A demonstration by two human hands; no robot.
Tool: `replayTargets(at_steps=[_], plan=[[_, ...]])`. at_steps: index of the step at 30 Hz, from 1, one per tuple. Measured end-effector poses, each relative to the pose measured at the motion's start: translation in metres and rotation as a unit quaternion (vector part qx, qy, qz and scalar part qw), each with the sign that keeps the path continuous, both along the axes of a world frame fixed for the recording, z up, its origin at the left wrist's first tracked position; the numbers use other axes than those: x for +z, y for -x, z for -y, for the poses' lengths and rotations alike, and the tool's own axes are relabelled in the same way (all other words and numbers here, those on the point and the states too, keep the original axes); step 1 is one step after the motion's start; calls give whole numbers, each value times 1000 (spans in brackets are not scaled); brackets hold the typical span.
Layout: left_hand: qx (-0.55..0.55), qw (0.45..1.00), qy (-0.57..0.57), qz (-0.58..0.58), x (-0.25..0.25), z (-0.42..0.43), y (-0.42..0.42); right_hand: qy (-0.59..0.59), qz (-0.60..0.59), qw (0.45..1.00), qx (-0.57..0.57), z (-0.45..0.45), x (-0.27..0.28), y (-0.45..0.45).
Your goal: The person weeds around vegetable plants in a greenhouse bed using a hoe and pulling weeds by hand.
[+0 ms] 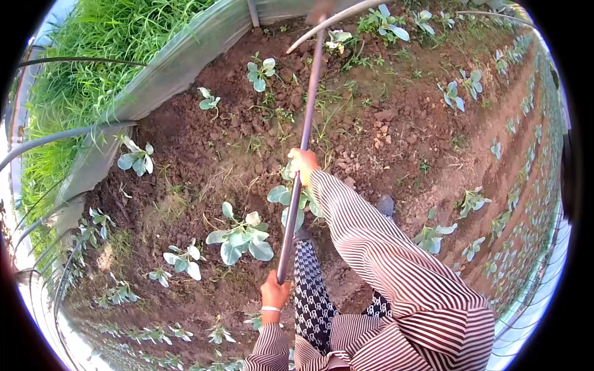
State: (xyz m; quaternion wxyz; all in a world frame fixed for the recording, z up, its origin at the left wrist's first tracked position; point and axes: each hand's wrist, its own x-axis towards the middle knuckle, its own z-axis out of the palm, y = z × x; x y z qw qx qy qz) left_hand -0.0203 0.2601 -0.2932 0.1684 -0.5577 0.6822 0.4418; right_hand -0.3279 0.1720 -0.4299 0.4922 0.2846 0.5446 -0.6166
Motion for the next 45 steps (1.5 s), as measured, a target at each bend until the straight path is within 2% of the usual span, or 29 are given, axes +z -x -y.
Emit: replayTargets(at_steps=[1,3,5,7,10,12,14,15,18,19,21,22,23,25,27,29,31,33,34,36,37,38,39,41,43,45], plan=[[-1,1000,-19,11,3,-14,-4,-27,0,999,36,-10,-16,-17],[-23,999,24,0,15,-57,-32,-67,-17,992,109,-29,-22,-51],[2,998,-23,56,64,-68,-38,-23,53,994,92,-59,-3,-77],[-21,995,-2,95,75,-85,-57,34,185,980,63,-73,16,-86],[-57,986,65,144,74,-95,-68,176,284,942,13,-88,2,-92],[-71,977,120,162,63,-99,-81,217,273,937,-5,-95,-5,-106],[-58,974,148,161,49,-106,-117,222,263,939,-13,-103,15,-121],[-53,978,126,159,52,-105,-129,187,234,954,-10,-103,40,-126],[-26,979,45,198,46,-101,-144,165,240,956,39,-108,34,-149],[-13,986,36,164,46,-92,-111,180,235,955,33,-97,16,-134],[9,995,14,98,59,-84,-35,17,251,968,16,-66,-16,-80],[14,997,-20,76,54,-88,-45,58,147,986,58,-74,-17,-85],[30,998,-31,47,48,-102,-56,43,135,988,58,-85,-17,-90],[20,998,-19,55,54,-113,-67,31,198,979,41,-97,3,-94],[10,995,-11,95,43,-112,-92,51,208,976,35,-99,26,-97],[-12,992,28,120,20,-94,-94,91,173,981,9,-85,46,-85],[19,997,3,69,0,-52,-74,64,32,997,7,-59,27,-65],[-2,999,29,28,-7,-17,-54,18,-3,1000,-4,-29,-2,-45],[2,998,5,61,9,-6,-43,-10,4,1000,24,-19,-13,-51],[11,998,10,61,40,-45,-45,-44,49,993,96,-29,-29,-72],[10,998,18,58,52,-66,-50,-60,60,987,137,-44,-14,-86],[0,998,5,67,61,-88,-63,17,112,988,101,-63,-10,-96],[-10,997,-11,75,68,-106,-76,31,175,980,89,-74,18,-98],[42,997,-16,69,82,-117,-86,103,246,961,70,-90,13,-114],[-14,993,52,103,79,-101,-90,149,244,957,42,-83,17,-114],[-37,982,96,156,79,-81,-87,147,218,965,8,-77,31,-107]])
